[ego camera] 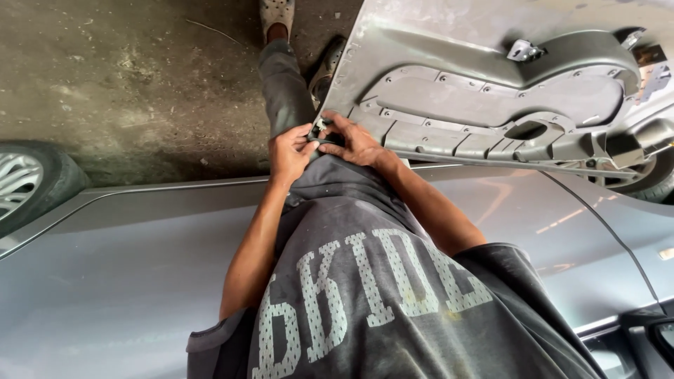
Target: The person applies a white substance to a car door panel and then uses a tool to scrape and smooth the surface. They also handle a small container and a black trim piece, fitting it along the edge of the panel.
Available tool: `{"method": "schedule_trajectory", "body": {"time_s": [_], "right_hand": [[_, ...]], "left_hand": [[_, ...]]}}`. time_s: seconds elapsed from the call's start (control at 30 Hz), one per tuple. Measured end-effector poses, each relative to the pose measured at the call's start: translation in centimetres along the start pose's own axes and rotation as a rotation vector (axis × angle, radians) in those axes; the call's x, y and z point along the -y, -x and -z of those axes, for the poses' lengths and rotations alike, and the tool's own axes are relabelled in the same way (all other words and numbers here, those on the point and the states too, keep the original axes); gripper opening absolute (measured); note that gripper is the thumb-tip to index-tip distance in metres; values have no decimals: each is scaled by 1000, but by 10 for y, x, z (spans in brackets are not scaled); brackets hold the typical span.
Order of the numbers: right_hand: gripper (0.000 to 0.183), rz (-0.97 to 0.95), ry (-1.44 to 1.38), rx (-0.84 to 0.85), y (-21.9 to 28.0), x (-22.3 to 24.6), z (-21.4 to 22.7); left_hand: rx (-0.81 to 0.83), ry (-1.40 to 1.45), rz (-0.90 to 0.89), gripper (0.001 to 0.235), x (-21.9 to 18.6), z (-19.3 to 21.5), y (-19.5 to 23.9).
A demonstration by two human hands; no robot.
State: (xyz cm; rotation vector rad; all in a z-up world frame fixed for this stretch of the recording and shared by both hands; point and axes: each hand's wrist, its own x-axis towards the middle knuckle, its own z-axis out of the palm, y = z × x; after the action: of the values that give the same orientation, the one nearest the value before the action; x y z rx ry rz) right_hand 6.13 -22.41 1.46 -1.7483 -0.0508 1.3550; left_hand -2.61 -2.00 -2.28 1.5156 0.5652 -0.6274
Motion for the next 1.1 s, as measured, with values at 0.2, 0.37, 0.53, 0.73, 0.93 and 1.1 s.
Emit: {"method": "schedule_trajectory", "body": {"time_s": [0.2,0.37,0.53,0.73,0.93,1.1], "right_hand": [[77,207,11,-48,0,-11,-1],[84,89,-67,-31,15,-6,-3],[35,250,226,-423,37,-41,-15],[39,98,192,-409,49,-50,-15],[36,201,186,-506,40,-70,-24],[37,169,112,-495,42,-74,-25]], "left_hand": [[-34,-40,-14,44,-22,-3,2],[-50,-356,-178,36,-66,-7,12],[161,-1016,-215,24,-69,-22,4],[173,-1197,-230,22,-32,-40,-5],[346,-1086,-154,33,-10,-32,-35],[341,-1095,-112,23,-28,-30,-28]]}}
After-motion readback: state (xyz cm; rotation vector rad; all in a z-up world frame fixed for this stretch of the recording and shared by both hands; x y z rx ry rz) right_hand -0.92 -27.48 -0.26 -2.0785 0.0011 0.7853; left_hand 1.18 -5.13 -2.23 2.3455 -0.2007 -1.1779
